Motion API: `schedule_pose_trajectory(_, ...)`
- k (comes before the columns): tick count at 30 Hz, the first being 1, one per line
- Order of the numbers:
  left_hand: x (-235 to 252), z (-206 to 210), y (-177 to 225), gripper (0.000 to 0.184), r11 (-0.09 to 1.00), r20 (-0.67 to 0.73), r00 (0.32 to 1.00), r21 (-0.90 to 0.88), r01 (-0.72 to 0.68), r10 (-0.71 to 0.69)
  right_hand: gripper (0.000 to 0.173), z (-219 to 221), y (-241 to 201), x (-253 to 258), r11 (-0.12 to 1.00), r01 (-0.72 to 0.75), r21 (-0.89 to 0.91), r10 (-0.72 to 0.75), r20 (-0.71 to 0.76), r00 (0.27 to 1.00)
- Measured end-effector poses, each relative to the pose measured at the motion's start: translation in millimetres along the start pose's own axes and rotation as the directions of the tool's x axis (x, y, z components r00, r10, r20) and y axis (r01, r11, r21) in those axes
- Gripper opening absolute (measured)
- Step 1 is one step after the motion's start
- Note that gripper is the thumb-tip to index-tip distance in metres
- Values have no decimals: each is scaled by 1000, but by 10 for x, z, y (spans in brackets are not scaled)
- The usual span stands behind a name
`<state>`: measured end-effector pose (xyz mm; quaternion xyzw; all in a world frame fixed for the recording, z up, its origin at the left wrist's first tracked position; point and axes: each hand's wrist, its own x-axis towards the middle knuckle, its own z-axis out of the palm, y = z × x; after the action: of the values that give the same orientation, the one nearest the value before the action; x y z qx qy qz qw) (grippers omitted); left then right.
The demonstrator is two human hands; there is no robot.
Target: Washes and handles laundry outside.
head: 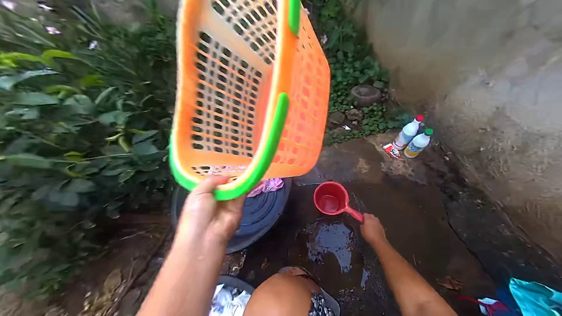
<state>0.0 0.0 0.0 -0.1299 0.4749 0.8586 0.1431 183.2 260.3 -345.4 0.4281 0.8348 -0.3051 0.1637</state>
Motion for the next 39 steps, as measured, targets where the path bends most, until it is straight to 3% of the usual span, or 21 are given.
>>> schedule_pose_trajectory(2, 263, 277, -446, 35, 992, -5, 992, 8, 127, -127, 44, 50, 71, -113, 988, -40, 147, 46, -43, 998)
schedule_pose_trajectory(6, 715, 619, -1162, 36, 938, -5, 947, 138, 319, -321, 39, -76, 457, -479, 922, -163, 350, 232, -167, 958)
schedule_pose_trajectory(10, 1159, 627, -1800, 42, 841, -22, 902, 352, 410, -431, 39, -152, 1045, -707, 701, -297, 648, 552, -230, 801)
schedule_pose_trajectory(14, 1559, 419, -2192, 39, 701, -83, 904, 603, 381, -420, 39, -212, 1379, -722, 452, -191, 872, 747, -253, 614)
schedule_pose_trajectory(17, 1736, 225, -2327, 43, 625, -95, 909, 696, 352, -406, 30, -335, 1432, -672, 292, -96, 952, 802, -189, 567)
schedule_pose_trajectory(22, 1578, -193, -2579, 59, 642, -116, 896, 658, 393, -430, 31, -540, 1252, -357, 239, -60, 969, 776, -153, 612)
schedule_pose_trajectory(24, 1363, -339, -2673, 55, 642, -111, 847, 603, 474, -521, 33, -581, 1112, -142, 220, -38, 975, 738, -141, 660)
schedule_pose_trajectory(25, 1239, -378, -2692, 52, 580, -120, 796, 623, 525, -593, 32, -599, 1037, -38, 215, -29, 976, 719, -138, 681)
schedule_pose_trajectory(28, 1011, -419, -2665, 69, 276, -198, 590, 739, 614, -783, 27, -642, 835, 194, 176, -34, 984, 693, -99, 714)
schedule_pose_trajectory(29, 997, -427, -2656, 67, 238, -219, 565, 745, 623, -795, 27, -646, 796, 243, 174, -46, 984, 689, -89, 719)
schedule_pose_trajectory(33, 1038, -433, -2588, 46, 300, -233, 606, 702, 646, -761, 36, -679, 758, 233, 260, -80, 962, 676, -122, 726)
schedule_pose_trajectory(36, 1090, -403, -2491, 37, 286, -211, 652, 772, 568, -728, 34, -638, 906, -4, 332, -109, 937, 666, -151, 731)
schedule_pose_trajectory(39, 1395, -268, -2327, 40, 299, -158, 771, 859, 415, -618, 38, -545, 1099, -372, 422, -231, 877, 640, -107, 761)
